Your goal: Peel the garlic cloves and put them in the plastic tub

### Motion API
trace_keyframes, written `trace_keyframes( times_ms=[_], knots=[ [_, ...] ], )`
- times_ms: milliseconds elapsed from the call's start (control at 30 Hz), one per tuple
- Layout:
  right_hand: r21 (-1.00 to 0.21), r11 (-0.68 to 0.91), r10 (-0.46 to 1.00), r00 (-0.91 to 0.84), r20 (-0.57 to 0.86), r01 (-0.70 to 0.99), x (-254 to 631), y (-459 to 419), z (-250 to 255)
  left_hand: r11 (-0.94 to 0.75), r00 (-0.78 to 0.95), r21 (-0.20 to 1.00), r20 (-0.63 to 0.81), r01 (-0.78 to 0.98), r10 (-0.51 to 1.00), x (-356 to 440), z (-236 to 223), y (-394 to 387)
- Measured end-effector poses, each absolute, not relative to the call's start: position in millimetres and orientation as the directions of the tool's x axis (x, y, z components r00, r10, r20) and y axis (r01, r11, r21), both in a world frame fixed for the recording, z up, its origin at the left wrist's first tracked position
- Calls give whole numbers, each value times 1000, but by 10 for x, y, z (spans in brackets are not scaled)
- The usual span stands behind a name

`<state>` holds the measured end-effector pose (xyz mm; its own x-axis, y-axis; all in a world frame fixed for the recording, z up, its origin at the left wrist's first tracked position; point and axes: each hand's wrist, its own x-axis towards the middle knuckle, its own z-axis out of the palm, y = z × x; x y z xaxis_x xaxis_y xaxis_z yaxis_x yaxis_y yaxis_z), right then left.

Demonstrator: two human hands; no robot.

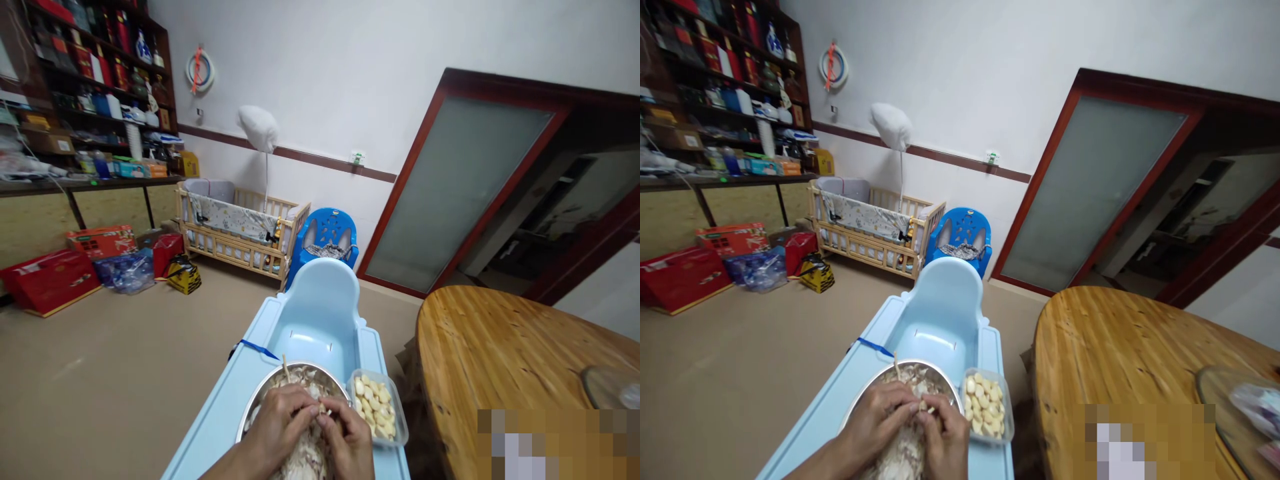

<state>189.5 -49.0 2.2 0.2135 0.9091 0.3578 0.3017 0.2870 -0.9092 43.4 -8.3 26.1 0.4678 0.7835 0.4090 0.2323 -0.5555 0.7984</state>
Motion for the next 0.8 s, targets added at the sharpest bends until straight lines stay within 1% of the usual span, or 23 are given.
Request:
trace_keyframes(
  times_ms=[100,233,333,433,567,700,800],
  knots=[
    [-923,260,922,211,325,284,1876,-494,33,-591,475,754,424,285,771,432,245,-90],
    [-946,226,947,175,269,233,1834,-519,122,-626,470,723,461,292,752,418,252,-128],
    [-945,242,949,150,278,221,1805,-541,192,-647,478,700,476,301,738,399,261,-160],
    [-941,241,942,176,286,238,1781,-557,203,-658,475,680,485,323,734,388,250,-177],
    [-945,234,934,216,283,228,1762,-575,168,-614,446,688,443,388,778,393,213,-178],
    [-961,230,932,250,263,154,1764,-580,163,-547,408,706,383,450,829,413,186,-165],
    [-972,211,930,285,231,100,1787,-571,142,-527,391,698,365,485,845,436,171,-158]
  ],
)
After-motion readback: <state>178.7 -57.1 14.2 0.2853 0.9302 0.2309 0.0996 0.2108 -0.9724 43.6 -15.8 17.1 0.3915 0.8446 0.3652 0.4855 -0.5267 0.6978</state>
